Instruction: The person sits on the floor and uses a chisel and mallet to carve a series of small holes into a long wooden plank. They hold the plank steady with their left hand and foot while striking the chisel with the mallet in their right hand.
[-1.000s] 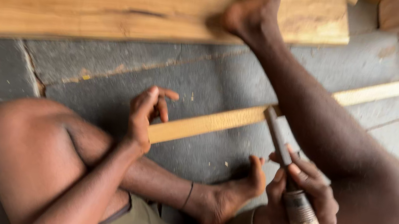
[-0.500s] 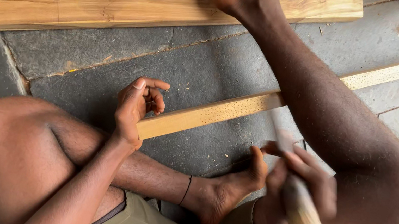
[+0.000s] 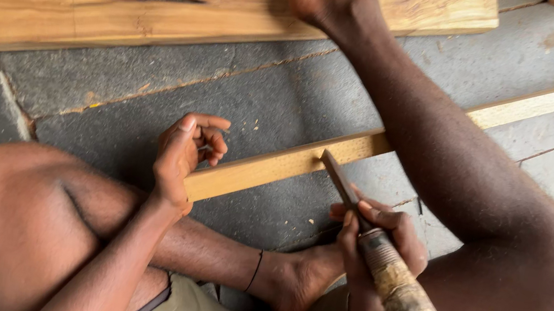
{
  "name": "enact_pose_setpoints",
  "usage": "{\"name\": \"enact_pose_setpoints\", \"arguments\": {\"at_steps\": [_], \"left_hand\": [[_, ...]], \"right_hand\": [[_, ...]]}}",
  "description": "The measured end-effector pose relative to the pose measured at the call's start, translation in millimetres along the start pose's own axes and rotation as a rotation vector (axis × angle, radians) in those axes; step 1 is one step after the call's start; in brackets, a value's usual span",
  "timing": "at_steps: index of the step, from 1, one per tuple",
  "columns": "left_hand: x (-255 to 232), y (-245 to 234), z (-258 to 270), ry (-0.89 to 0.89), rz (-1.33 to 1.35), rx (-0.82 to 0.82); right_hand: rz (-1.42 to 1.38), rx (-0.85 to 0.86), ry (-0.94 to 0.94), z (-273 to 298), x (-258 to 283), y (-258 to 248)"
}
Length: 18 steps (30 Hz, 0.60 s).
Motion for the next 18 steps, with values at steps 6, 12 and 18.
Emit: {"name": "enact_pose_setpoints", "arguments": {"at_steps": [6, 12, 18], "left_hand": [[1.1, 0.4, 2.0, -0.02, 0.004, -0.007], [-1.0, 0.6, 0.8, -0.024, -0.008, -0.004], [0.4, -0.4, 2.3, -0.029, 0.001, -0.009]], "right_hand": [[-0.272, -0.123, -0.209, 3.2, 5.6, 0.8], [0.037, 0.036, -0.023, 5.1, -4.8, -1.5], [-0.286, -0.197, -0.202, 7.0, 9.9, 6.4]]}}
Point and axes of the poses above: each hand's wrist, its own z-axis away from the middle knuckle, its own y-axis out of the palm, x = y × z, the point moved 2 cm from there along -z, towards the middle knuckle, and after that the axes turned 13 degrees about y, right-handed, at the moved point
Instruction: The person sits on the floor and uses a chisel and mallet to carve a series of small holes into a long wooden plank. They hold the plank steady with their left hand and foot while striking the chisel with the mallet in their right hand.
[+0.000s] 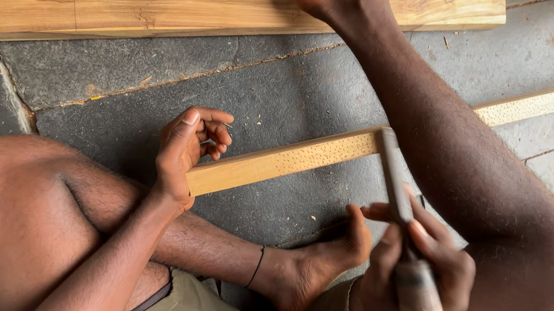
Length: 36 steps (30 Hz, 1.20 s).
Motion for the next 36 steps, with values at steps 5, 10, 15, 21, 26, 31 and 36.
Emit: {"name": "enact_pose_setpoints", "arguments": {"at_steps": [5, 10, 15, 21, 26, 31, 36], "left_hand": [[-0.3, -1.2, -0.8, 0.0, 0.0, 0.001], [-1.3, -1.1, 1.5, 0.005, -0.016, 0.009], [-2.2, 0.4, 1.0, 0.001, -0.003, 0.002], [-0.2, 0.8, 2.4, 0.004, 0.018, -0.041], [1.7, 2.8, 2.4, -0.01, 0.04, -0.125], [9.4, 2.7, 6.8, -0.025, 0.028, -0.199], [9.8, 9.0, 21.6, -0.047, -0.048, -0.209]], "right_hand": [[0.416, 0.315, 0.113, -10.6, -1.1, -0.9], [-0.05, 0.098, 0.076, -7.8, -10.5, 1.2], [0.16, 0.183, 0.127, -5.9, -19.5, -2.3], [0.111, 0.117, 0.212, 4.5, -18.9, -10.4], [0.007, 0.084, 0.218, -0.9, -0.3, -11.1], [-0.026, 0.187, 0.084, 4.6, 23.1, 1.1], [-0.142, 0.234, 0.122, 28.7, 38.9, -5.6]]}}
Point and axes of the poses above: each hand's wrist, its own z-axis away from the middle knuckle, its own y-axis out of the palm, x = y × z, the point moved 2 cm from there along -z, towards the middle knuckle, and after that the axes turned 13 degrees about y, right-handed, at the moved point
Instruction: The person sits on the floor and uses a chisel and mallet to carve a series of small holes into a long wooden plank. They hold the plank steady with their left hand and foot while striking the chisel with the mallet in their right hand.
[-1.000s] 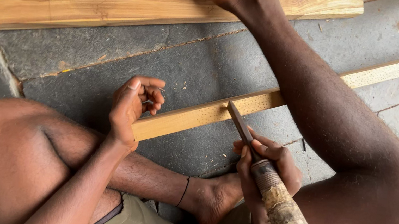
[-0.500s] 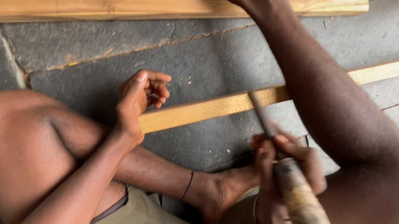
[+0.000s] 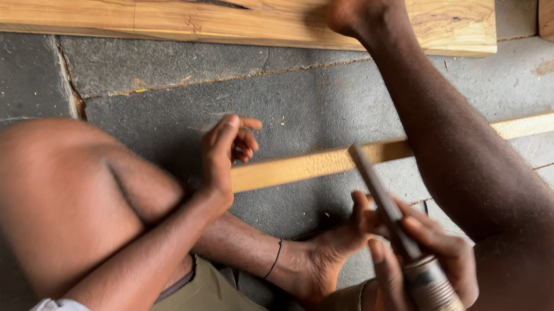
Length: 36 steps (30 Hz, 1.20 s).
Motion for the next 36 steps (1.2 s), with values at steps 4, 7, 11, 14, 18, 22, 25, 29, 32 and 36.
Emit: {"name": "enact_pose_setpoints", "arguments": {"at_steps": [4, 7, 11, 14, 18, 22, 25, 29, 32, 36], "left_hand": [[-0.1, 2.4, 10.9, -0.012, -0.054, 0.094], [-1.5, 1.0, 11.8, -0.03, -0.036, 0.155], [-2.2, 3.2, 6.7, -0.139, -0.071, 0.179], [-3.2, 4.7, 9.2, -0.127, -0.049, 0.177], [-2.4, 2.5, 11.0, 0.007, -0.028, 0.175], [-10.1, 4.6, 9.3, 0.074, -0.048, 0.209], [-13.1, 1.5, 10.2, 0.098, -0.033, 0.206], [-13.0, 1.8, 9.3, 0.163, -0.082, 0.23], [-12.4, 0.1, 9.2, 0.173, -0.042, 0.26], [-20.5, 1.6, 8.4, 0.233, -0.12, 0.263]], "right_hand": [[0.104, -0.018, -0.032, 12.7, -14.5, 1.4], [0.068, 0.008, 0.011, 17.4, -13.1, -0.8], [0.215, 0.057, 0.046, 23.0, 4.4, -16.3], [0.273, 0.031, -0.095, 16.7, -10.6, -12.0], [0.451, 0.083, -0.136, 11.1, -26.3, -0.2], [0.467, 0.14, -0.033, -3.1, -26.6, 8.3], [0.484, 0.096, -0.055, -5.0, -31.4, 13.2], [0.634, 0.073, -0.066, -3.3, -36.6, 22.0], [0.602, 0.092, 0.005, 1.9, -29.6, 22.9], [0.64, 0.043, 0.016, 0.8, -29.0, 24.0]]}}
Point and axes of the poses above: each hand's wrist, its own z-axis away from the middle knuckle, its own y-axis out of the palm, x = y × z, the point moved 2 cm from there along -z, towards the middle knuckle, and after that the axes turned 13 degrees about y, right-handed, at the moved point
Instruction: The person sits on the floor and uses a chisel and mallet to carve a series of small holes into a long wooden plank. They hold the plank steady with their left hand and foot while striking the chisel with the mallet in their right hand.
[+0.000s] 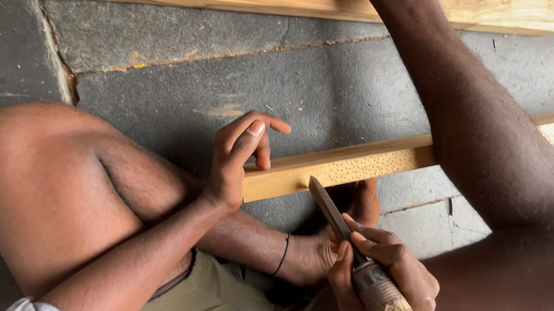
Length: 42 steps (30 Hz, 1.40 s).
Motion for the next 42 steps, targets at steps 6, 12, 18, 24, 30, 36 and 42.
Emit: {"name": "enact_pose_setpoints", "arguments": {"at_steps": [6, 12, 18, 24, 30, 36, 42], "left_hand": [[4.8, -1.2, 2.5, 0.02, 0.026, -0.072], [18.5, -10.9, -15.1, 0.086, 0.094, -0.117], [25.8, -15.5, -27.3, -0.002, 0.044, -0.118], [24.5, -14.4, -26.1, 0.007, 0.054, -0.085], [21.8, -13.4, -23.5, -0.005, 0.057, -0.094], [23.7, -13.0, -23.3, 0.055, 0.05, -0.103], [23.1, -13.2, -24.0, 0.042, 0.048, -0.111]], "right_hand": [[-0.078, -0.056, 0.008, 11.9, -7.1, 3.1], [-0.167, -0.157, -0.004, 15.6, -10.0, 7.2], [-0.157, -0.062, -0.025, 4.6, 7.6, 7.7], [-0.254, -0.178, -0.201, 0.1, 24.8, 1.9], [-0.095, -0.125, 0.033, -6.8, 9.0, 22.0], [-0.061, -0.209, -0.148, 6.9, 50.6, -7.4], [-0.031, -0.159, 0.072, -13.8, 4.1, 30.8]]}}
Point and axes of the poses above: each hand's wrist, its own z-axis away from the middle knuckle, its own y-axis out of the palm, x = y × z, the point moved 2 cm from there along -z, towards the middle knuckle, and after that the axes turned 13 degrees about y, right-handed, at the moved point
